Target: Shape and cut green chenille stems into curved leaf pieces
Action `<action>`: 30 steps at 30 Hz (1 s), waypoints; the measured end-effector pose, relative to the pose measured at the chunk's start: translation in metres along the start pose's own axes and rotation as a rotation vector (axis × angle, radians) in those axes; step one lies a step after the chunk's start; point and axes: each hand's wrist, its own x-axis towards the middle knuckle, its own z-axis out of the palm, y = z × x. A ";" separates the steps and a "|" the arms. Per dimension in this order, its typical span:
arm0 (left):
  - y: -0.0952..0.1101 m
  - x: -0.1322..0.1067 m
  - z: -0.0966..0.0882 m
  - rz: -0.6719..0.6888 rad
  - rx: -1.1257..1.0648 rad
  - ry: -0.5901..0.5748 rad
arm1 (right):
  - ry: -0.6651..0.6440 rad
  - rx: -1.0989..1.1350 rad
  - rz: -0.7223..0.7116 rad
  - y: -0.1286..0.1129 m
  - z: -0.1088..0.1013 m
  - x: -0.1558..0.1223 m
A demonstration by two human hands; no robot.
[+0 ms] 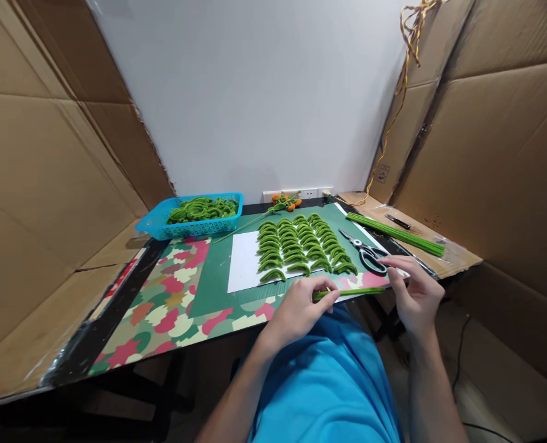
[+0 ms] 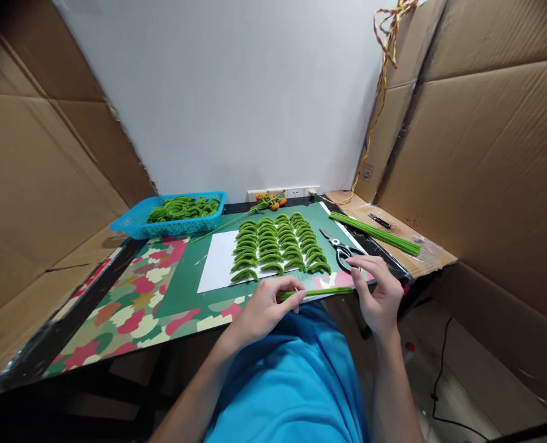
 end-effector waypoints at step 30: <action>-0.011 0.001 0.001 -0.051 -0.329 -0.059 | 0.327 0.130 0.144 0.001 -0.009 -0.002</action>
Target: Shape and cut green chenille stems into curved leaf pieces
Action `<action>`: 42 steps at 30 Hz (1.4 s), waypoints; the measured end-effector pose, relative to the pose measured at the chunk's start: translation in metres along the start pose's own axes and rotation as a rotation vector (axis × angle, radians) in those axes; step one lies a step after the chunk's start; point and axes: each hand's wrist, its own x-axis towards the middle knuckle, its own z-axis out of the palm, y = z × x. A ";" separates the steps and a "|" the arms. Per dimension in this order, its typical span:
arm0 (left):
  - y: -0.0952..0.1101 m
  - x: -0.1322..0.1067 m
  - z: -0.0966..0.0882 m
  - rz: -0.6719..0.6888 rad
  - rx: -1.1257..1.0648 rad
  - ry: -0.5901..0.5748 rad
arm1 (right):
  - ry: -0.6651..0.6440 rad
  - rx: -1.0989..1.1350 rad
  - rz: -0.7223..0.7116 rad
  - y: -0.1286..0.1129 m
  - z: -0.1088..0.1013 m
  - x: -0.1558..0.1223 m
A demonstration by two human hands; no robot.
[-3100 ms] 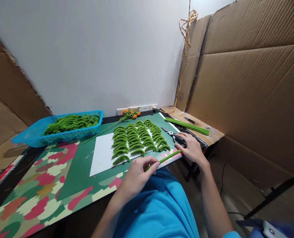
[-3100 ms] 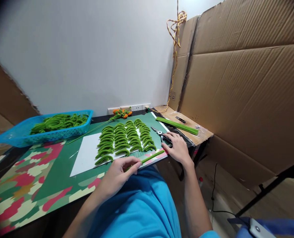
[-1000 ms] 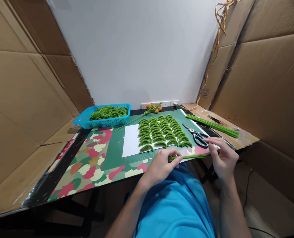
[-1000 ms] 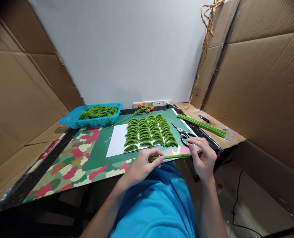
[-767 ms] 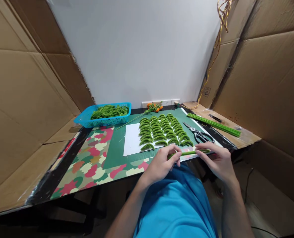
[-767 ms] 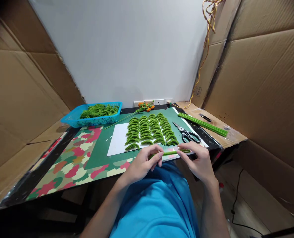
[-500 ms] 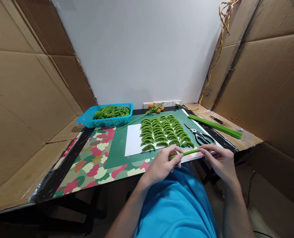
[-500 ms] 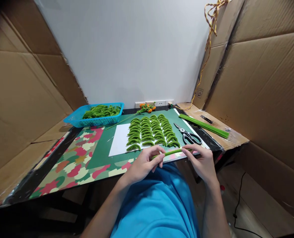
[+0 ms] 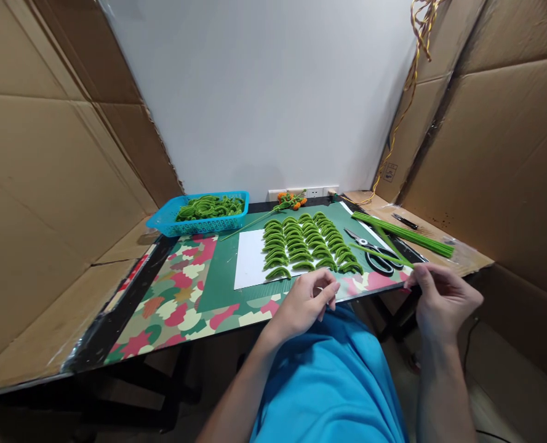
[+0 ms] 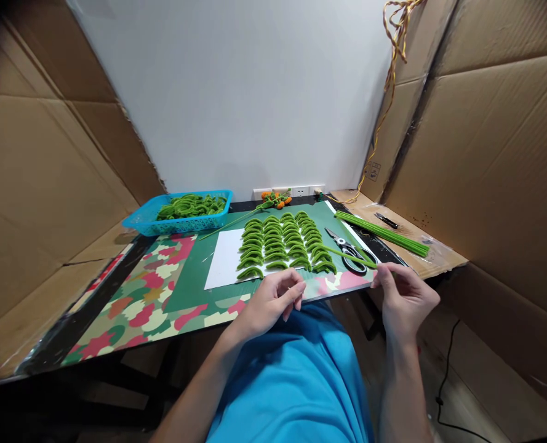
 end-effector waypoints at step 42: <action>0.003 -0.005 0.006 0.058 0.100 0.066 | -1.055 -0.060 0.289 -0.026 0.026 -0.015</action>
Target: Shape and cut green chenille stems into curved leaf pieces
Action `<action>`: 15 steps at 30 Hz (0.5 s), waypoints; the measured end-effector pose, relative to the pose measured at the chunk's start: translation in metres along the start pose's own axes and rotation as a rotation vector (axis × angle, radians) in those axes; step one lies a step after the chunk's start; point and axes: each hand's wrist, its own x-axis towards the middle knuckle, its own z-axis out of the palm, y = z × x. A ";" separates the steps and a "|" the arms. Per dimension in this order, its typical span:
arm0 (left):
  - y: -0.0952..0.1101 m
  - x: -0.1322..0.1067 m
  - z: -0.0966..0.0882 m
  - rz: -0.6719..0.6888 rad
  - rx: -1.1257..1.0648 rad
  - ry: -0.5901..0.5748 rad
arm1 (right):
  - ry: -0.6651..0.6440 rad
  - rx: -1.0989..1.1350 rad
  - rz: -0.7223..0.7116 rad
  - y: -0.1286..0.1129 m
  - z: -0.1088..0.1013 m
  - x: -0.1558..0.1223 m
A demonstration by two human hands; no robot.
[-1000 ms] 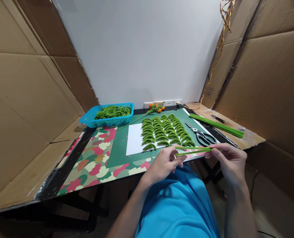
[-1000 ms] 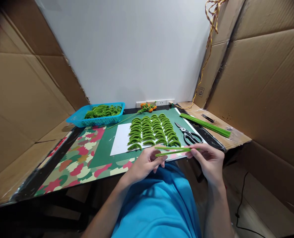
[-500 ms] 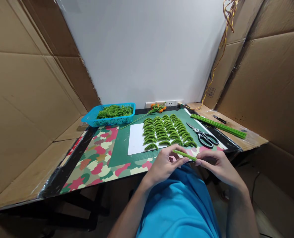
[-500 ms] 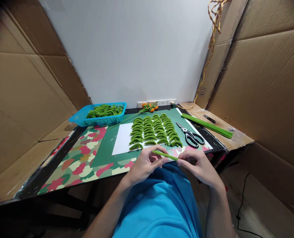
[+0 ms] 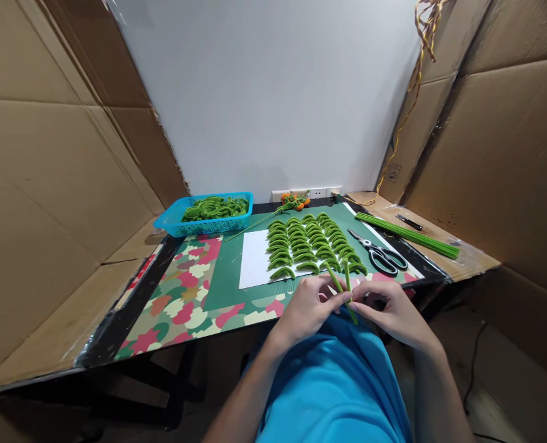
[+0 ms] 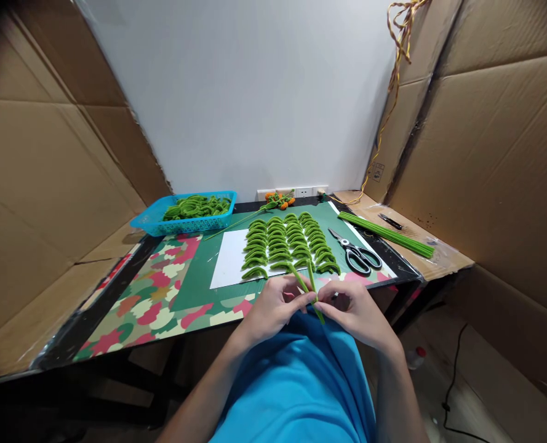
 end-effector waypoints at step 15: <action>0.013 -0.005 -0.002 0.027 0.155 -0.168 | 0.205 0.307 0.063 -0.001 0.015 0.002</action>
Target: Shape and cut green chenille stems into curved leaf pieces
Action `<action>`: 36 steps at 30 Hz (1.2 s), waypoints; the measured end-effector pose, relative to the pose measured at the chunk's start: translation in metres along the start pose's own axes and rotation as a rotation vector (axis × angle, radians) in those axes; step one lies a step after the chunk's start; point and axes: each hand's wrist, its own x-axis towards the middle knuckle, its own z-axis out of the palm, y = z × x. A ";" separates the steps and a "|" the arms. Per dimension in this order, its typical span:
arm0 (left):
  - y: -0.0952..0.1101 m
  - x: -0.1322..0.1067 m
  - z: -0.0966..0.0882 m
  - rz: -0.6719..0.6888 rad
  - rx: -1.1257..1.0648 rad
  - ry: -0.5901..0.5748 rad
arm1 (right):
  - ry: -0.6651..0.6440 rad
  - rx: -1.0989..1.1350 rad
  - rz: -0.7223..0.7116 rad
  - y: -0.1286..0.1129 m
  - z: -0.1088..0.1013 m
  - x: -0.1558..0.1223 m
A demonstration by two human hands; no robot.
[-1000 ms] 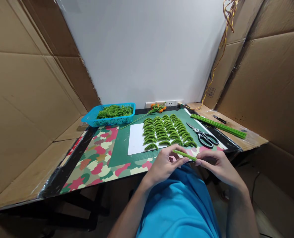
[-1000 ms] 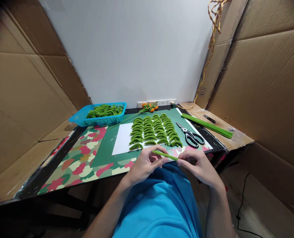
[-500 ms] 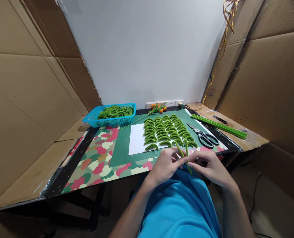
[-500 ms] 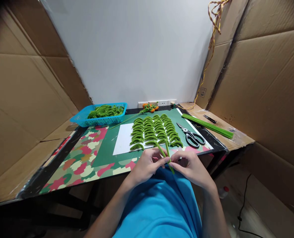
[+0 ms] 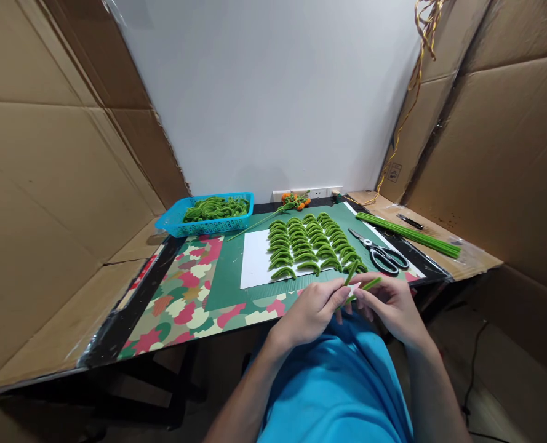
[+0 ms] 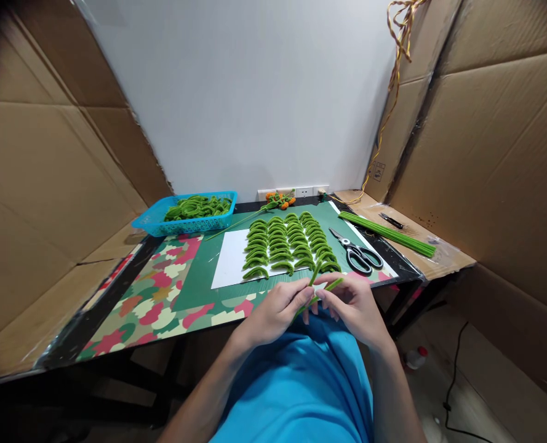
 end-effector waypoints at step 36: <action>-0.009 0.000 0.008 -0.033 -0.377 0.355 | 0.247 0.226 -0.166 0.022 -0.011 0.007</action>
